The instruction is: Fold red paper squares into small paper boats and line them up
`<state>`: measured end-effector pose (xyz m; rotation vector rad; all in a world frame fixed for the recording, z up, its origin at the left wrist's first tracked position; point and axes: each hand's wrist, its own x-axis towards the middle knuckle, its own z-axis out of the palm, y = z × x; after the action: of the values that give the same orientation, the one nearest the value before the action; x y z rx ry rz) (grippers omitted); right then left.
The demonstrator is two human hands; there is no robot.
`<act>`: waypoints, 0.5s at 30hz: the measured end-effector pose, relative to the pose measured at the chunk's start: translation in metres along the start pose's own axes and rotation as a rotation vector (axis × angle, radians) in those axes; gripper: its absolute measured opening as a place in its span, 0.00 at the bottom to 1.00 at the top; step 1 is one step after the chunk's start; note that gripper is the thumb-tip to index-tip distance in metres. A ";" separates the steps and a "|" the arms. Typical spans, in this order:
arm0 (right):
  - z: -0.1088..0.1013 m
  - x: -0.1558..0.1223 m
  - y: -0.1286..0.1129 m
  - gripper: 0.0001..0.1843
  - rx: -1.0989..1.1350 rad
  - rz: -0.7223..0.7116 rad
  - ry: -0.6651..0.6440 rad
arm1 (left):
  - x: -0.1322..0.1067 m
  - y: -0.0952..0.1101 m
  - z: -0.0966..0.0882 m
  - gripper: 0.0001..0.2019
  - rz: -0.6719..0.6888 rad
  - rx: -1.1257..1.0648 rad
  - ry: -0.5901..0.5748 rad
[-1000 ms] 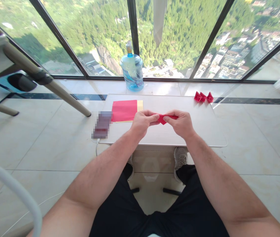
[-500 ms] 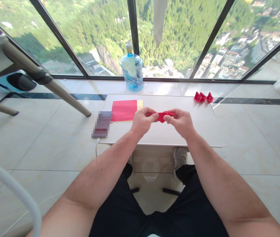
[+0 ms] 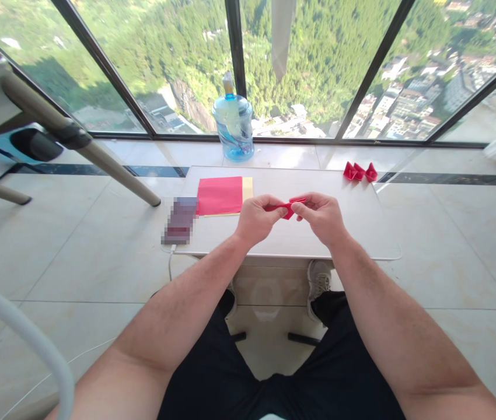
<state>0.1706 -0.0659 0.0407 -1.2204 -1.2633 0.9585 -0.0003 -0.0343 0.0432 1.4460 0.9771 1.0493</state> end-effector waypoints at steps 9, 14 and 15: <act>-0.003 0.002 -0.001 0.10 0.006 0.012 0.020 | 0.001 0.000 0.000 0.07 -0.013 0.015 0.015; -0.004 0.002 -0.004 0.09 0.034 0.023 0.042 | 0.002 0.001 0.001 0.08 -0.027 0.009 0.002; -0.004 0.002 -0.004 0.09 0.042 0.021 0.043 | 0.001 0.001 0.001 0.08 -0.026 0.012 0.006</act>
<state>0.1743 -0.0651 0.0452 -1.2176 -1.1926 0.9648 0.0010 -0.0333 0.0442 1.4369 1.0051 1.0317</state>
